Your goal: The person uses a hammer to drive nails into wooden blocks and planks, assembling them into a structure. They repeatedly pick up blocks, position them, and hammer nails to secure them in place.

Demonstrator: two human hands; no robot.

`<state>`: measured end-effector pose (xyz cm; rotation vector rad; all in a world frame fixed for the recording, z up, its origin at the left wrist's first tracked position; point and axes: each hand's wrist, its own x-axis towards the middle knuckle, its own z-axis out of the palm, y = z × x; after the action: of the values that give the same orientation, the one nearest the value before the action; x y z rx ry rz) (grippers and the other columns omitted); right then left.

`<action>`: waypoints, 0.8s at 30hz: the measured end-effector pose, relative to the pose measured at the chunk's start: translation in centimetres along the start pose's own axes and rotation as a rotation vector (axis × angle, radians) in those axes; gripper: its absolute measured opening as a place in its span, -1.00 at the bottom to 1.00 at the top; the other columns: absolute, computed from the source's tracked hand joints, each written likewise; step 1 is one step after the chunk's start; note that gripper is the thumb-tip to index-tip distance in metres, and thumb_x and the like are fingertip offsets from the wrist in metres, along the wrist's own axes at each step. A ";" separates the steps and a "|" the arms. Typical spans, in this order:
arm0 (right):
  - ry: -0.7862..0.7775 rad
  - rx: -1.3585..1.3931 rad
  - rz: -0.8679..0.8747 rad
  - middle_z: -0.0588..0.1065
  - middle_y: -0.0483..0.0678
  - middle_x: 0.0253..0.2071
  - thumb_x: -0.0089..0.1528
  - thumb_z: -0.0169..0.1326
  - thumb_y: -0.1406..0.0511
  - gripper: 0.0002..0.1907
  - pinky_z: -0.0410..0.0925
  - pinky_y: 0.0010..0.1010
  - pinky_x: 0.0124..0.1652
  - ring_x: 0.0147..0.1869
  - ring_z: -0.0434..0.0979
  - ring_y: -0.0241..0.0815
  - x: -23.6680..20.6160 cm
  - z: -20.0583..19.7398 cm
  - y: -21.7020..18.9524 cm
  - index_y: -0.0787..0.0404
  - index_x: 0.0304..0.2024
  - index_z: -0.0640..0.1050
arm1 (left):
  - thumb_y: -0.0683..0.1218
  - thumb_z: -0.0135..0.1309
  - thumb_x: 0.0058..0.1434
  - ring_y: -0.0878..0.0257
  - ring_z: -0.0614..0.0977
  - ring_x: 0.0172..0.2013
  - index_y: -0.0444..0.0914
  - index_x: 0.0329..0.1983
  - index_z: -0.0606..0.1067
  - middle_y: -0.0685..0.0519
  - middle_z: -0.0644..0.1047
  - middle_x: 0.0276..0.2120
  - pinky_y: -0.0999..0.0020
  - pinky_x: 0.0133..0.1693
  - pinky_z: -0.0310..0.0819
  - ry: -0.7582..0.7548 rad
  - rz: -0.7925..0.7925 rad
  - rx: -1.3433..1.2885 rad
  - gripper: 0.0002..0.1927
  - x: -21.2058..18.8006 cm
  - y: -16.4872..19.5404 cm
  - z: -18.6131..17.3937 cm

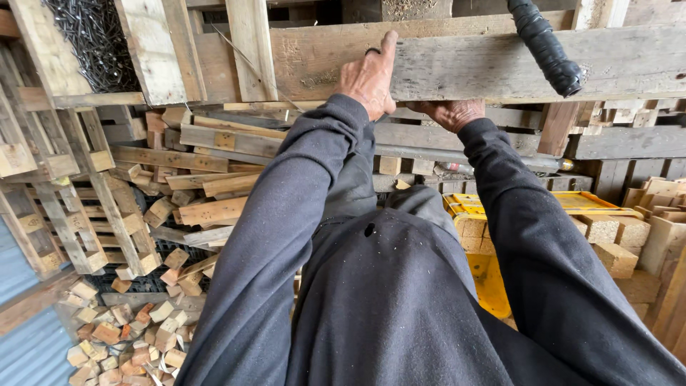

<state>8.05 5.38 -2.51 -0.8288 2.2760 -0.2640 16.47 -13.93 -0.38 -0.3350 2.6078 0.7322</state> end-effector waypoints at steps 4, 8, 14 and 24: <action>0.157 -0.014 -0.118 0.51 0.06 0.20 0.14 0.08 -0.36 -0.11 0.32 0.01 0.15 0.22 0.47 0.10 -0.1 0.2 0.2 0.02 0.29 0.50 | -0.06 0.55 -0.18 0.00 0.68 -0.30 -0.41 0.48 -0.11 -0.26 0.54 -0.23 0.24 -0.14 0.63 0.109 0.059 -0.035 0.33 -0.3 -0.2 0.5; 0.206 -0.031 -0.197 0.49 0.07 0.22 0.17 0.08 -0.37 -0.13 0.29 0.09 0.14 0.25 0.44 0.14 0.0 0.5 0.6 0.00 0.29 0.50 | -0.07 0.51 -0.14 0.01 0.67 -0.29 -0.42 0.50 -0.20 -0.27 0.54 -0.20 0.28 -0.17 0.65 0.042 0.008 -0.001 0.36 -0.2 0.1 0.6; 0.147 -0.022 -0.145 0.47 0.04 0.25 0.17 0.05 -0.37 -0.14 0.26 0.10 0.18 0.27 0.41 0.12 0.3 0.8 0.8 -0.05 0.31 0.48 | -0.09 0.43 -0.05 -0.03 0.67 -0.29 -0.44 0.50 -0.24 -0.34 0.50 -0.15 0.24 -0.20 0.65 0.088 -0.035 0.091 0.29 -0.1 0.8 1.6; 0.243 -0.064 -0.263 0.51 0.04 0.22 0.25 0.06 -0.30 -0.25 0.26 0.13 0.10 0.21 0.45 0.13 0.4 1.3 1.3 -0.03 0.29 0.53 | -0.12 0.34 0.01 -0.02 0.67 -0.31 -0.45 0.49 -0.22 -0.33 0.51 -0.18 0.21 -0.28 0.66 0.127 -0.034 0.123 0.20 0.2 0.6 2.4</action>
<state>8.08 6.16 -4.19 -1.1881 2.4059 -0.4330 16.84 -12.14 -2.05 -0.3996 2.7445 0.5527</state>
